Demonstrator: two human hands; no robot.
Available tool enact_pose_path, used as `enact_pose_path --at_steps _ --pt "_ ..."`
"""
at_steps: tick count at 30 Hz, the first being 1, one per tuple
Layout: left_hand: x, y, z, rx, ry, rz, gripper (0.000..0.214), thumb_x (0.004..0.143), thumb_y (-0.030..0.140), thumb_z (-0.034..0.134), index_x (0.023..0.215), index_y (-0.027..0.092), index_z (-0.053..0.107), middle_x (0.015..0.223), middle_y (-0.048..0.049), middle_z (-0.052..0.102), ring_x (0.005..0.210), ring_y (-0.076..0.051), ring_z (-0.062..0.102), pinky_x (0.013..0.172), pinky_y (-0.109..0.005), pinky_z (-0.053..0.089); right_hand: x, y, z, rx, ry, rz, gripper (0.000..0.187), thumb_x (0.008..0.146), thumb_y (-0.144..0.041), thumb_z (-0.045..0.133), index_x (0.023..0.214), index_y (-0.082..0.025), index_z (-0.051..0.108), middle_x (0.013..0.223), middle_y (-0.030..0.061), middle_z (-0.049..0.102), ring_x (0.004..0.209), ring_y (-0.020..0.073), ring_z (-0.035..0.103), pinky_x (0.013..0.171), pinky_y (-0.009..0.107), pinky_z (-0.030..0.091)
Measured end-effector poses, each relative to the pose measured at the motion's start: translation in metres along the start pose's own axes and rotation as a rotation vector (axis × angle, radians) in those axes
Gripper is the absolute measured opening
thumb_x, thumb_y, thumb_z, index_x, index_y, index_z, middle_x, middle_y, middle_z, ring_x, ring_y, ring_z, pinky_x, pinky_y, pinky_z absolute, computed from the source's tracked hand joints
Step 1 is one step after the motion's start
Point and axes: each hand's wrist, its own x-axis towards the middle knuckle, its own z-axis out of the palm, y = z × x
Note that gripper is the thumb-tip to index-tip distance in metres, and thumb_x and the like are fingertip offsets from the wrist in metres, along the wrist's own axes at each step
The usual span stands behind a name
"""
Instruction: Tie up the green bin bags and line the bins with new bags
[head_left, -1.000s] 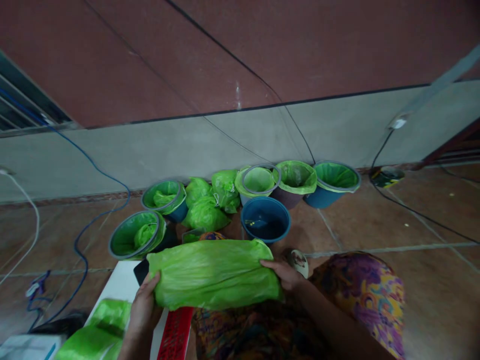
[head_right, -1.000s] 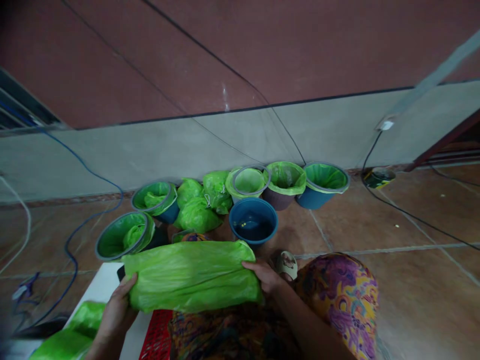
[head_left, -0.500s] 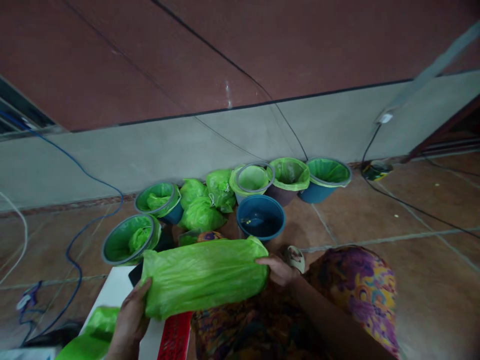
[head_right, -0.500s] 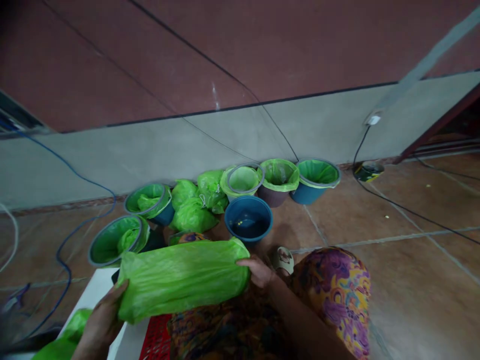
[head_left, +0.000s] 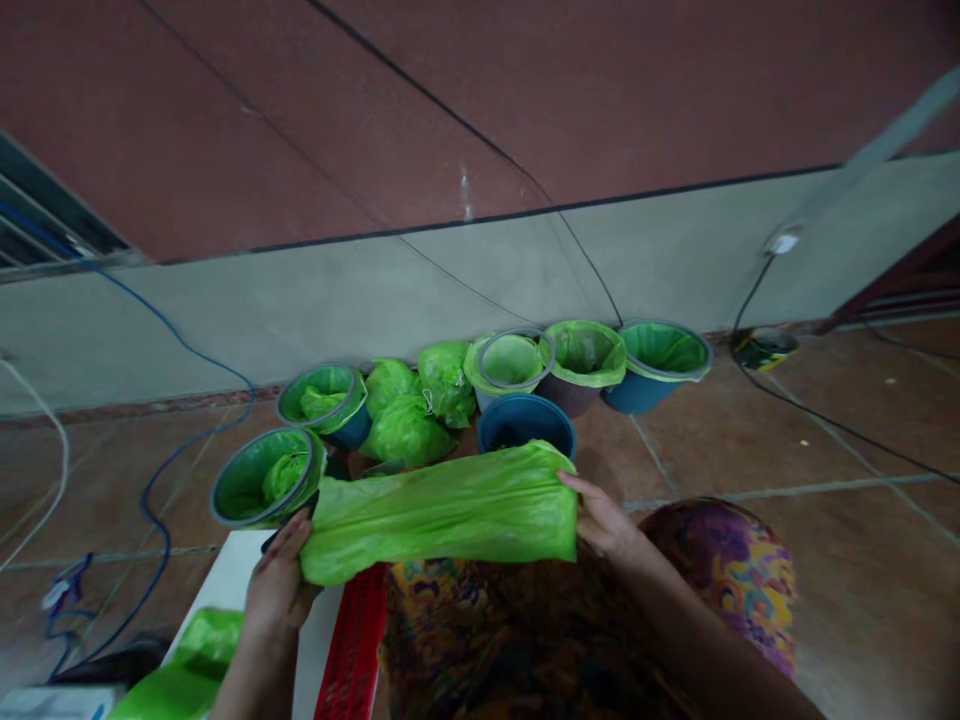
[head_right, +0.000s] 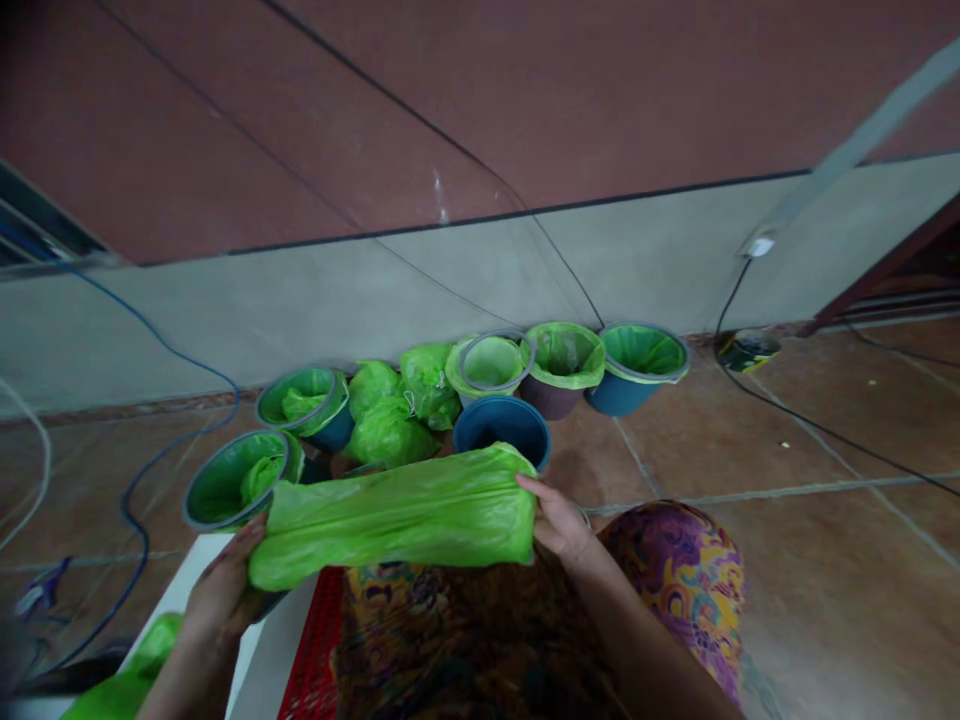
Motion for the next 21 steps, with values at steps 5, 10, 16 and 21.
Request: enact_pose_path --at_steps 5,10,16,21 --pt "0.012 0.025 0.075 -0.087 -0.250 0.061 0.049 0.082 0.008 0.057 0.129 0.021 0.060 0.095 -0.0052 0.074 0.073 -0.013 0.070 0.072 -0.024 0.058 -0.008 -0.071 -0.001 -0.115 0.144 -0.354 0.062 0.075 -0.026 0.074 0.133 -0.030 0.053 0.124 0.0029 0.068 0.110 0.0236 0.066 0.101 0.042 0.050" --pt "0.037 0.033 0.135 -0.091 -0.475 -0.022 0.045 0.070 0.007 0.062 0.114 0.014 0.068 0.089 -0.0072 0.075 0.071 -0.016 0.069 0.068 -0.026 0.057 -0.016 -0.128 -0.007 -0.184 0.204 -0.555 0.072 0.075 -0.028 0.074 0.140 -0.037 0.044 0.128 0.0002 0.066 0.113 0.0197 0.064 0.104 0.038 0.047" --pt "0.070 0.017 0.179 0.195 -0.663 0.202 0.043 0.061 0.023 0.073 0.102 0.009 0.074 0.089 -0.0089 0.075 0.077 -0.020 0.067 0.072 -0.029 0.053 -0.017 -0.165 -0.036 -0.442 0.191 -0.541 0.054 0.071 -0.037 0.076 0.122 -0.025 0.062 0.121 0.0062 0.069 0.112 0.0245 0.064 0.101 0.041 0.047" --pt "0.085 -0.004 0.214 0.964 -0.632 0.706 0.047 0.067 0.022 0.070 0.114 0.015 0.070 0.096 -0.0064 0.074 0.089 -0.023 0.067 0.084 -0.032 0.051 -0.002 -0.182 -0.069 -1.270 0.398 -0.483 0.052 0.065 -0.026 0.074 0.115 -0.017 0.068 0.108 0.0103 0.073 0.100 0.0294 0.068 0.091 0.042 0.051"
